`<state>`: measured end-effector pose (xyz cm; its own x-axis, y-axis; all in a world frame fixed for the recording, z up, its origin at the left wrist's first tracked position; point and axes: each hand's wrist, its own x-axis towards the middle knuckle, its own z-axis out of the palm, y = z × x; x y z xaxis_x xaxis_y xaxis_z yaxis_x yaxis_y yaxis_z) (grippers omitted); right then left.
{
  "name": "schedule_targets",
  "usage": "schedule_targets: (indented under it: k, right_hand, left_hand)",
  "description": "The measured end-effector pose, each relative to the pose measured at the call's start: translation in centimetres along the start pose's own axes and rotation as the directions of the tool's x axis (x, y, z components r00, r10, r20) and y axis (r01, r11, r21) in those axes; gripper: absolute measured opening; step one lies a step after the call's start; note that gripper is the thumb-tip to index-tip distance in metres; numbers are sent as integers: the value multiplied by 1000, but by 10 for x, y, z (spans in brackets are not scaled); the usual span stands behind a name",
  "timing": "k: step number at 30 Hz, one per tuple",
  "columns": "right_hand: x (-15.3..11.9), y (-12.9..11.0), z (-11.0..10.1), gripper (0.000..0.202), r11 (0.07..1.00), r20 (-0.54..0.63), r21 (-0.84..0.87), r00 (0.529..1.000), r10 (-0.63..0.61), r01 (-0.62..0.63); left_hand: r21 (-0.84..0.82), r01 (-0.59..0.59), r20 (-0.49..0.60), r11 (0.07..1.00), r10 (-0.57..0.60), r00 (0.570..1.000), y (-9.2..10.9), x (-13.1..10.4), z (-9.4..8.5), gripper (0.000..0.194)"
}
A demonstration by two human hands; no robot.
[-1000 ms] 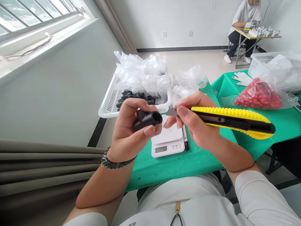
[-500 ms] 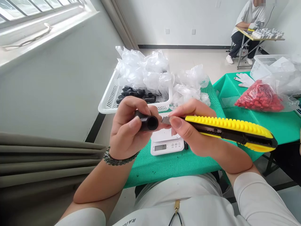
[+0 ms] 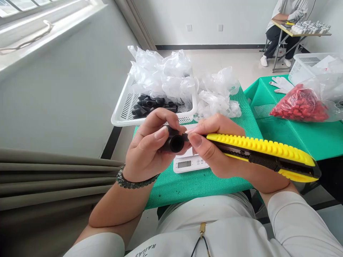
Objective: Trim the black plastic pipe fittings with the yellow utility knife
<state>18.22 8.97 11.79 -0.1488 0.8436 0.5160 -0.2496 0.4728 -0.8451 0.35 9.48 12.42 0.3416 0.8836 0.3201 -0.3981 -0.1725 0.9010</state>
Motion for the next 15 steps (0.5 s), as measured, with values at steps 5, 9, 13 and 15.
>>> schedule_targets:
  k: [5, 9, 13, 15]
  right_hand:
    - [1, 3, 3, 12, 990, 47, 24, 989, -143, 142]
    - [1, -5, 6, 13, 983, 21, -25, 983, -184, 184]
    - [1, -7, 4, 15, 964, 26, -38, 964, -264, 265]
    - [0, -7, 3, 14, 960, 30, -70, 963, -270, 271]
  left_hand:
    - [-75, 113, -9, 991, -114, 993, 4, -2, 2, 35]
    - [-150, 158, 15, 976, -158, 987, 6, -2, 5, 39]
    - [-215, 175, 29, 961, -173, 984, 8, -2, 8, 40]
    - [-238, 197, 50, 951, -190, 980, 9, -1, 9, 40]
